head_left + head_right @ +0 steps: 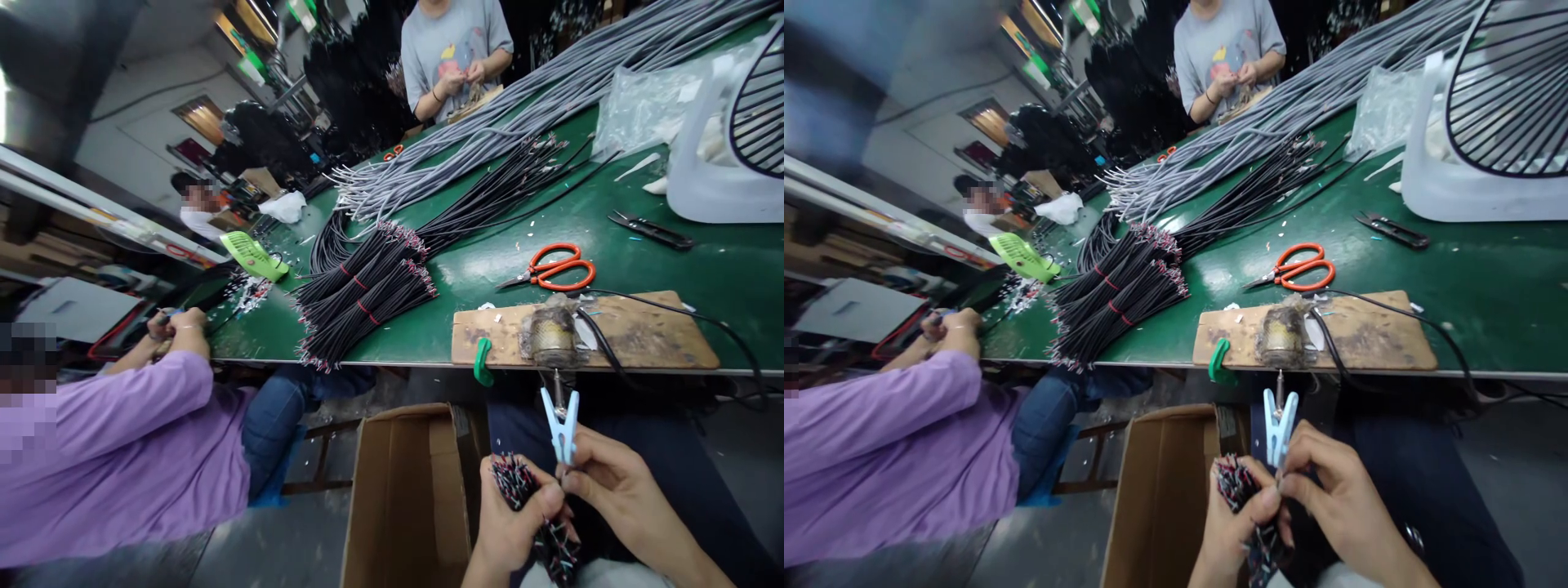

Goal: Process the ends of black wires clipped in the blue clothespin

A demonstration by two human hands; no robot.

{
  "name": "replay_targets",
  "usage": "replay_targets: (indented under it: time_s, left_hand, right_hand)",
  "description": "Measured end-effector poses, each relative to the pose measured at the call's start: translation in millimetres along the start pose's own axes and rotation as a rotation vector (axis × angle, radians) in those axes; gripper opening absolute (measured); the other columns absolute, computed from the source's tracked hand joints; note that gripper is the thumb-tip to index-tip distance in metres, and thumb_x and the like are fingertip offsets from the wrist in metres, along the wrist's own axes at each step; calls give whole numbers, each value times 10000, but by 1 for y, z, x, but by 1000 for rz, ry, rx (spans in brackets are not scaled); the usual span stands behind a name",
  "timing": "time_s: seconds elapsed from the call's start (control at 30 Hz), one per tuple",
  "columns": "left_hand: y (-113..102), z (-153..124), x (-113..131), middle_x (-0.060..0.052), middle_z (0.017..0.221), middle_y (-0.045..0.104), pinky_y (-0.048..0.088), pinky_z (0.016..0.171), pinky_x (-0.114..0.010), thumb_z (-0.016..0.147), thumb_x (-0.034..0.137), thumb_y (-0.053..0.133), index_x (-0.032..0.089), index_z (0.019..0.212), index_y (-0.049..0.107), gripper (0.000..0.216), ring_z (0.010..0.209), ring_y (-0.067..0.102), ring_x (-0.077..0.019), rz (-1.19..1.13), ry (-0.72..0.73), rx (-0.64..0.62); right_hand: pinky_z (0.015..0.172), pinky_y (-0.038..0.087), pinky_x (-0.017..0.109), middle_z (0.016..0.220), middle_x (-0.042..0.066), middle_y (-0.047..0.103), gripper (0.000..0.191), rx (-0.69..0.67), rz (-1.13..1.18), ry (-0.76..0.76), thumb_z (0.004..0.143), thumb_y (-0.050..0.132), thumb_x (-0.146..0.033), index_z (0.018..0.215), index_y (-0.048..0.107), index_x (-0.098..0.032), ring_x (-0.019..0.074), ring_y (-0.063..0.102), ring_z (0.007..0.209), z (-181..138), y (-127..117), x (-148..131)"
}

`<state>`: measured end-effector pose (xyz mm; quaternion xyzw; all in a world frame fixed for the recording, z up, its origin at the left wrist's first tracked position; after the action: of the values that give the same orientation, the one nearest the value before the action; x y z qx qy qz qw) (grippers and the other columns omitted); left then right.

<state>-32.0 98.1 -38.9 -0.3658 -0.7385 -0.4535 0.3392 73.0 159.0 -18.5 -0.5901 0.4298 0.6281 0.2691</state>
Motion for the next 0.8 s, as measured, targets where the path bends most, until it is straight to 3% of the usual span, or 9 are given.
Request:
replay_targets:
  time_s: [0.17, 0.33, 0.43, 0.63, 0.8]
  left_hand:
    - [15, 0, 45, -30, 539, 660, 447, 391, -210, 627, 332, 841, 154, 584, 709, 226, 424, 610, -135, 227, 149, -26]
    - [31, -4, 83, -66, 578, 735, 485, 528, -267, 655, 252, 827, 200, 640, 769, 79, 500, 644, -177, 434, 438, -111]
    - [28, -1, 86, -55, 601, 743, 482, 560, -268, 663, 228, 821, 210, 661, 767, 57, 523, 648, -175, 444, 487, -107]
    - [13, 5, 75, -31, 583, 678, 491, 618, -288, 670, 257, 809, 186, 652, 709, 124, 503, 606, -156, 515, 463, 13]
    - [13, 4, 72, -21, 556, 614, 505, 560, -273, 681, 288, 782, 185, 630, 661, 167, 498, 595, -155, 530, 454, 53]
  right_hand:
    - [592, 431, 250, 676, -5, 543, 321, -100, 365, 142, 790, 699, -475, 682, 623, -183, 137, 500, 622, 6, 14, 6]
    - [639, 434, 271, 701, 14, 587, 319, 59, 519, 228, 791, 688, -503, 787, 707, -184, 145, 494, 648, 22, 5, -4]
    - [670, 442, 281, 768, 37, 624, 359, 69, 525, 246, 763, 706, -524, 880, 739, -186, 165, 528, 709, 31, 6, -13]
    - [507, 373, 221, 648, -7, 494, 318, -8, 557, 181, 808, 682, -461, 744, 685, -150, 113, 403, 570, 40, 14, -25]
    - [584, 434, 252, 701, 26, 574, 339, -11, 571, 194, 807, 677, -487, 787, 698, -150, 136, 502, 621, 37, 12, -15]
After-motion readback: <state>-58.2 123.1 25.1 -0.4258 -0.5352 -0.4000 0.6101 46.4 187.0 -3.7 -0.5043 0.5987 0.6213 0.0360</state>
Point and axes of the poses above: each hand's wrist, its own z-axis towards the middle knuckle, its own y-axis out of the palm, x = y × z, the point moved 8 cm from there along z, towards the middle knuckle
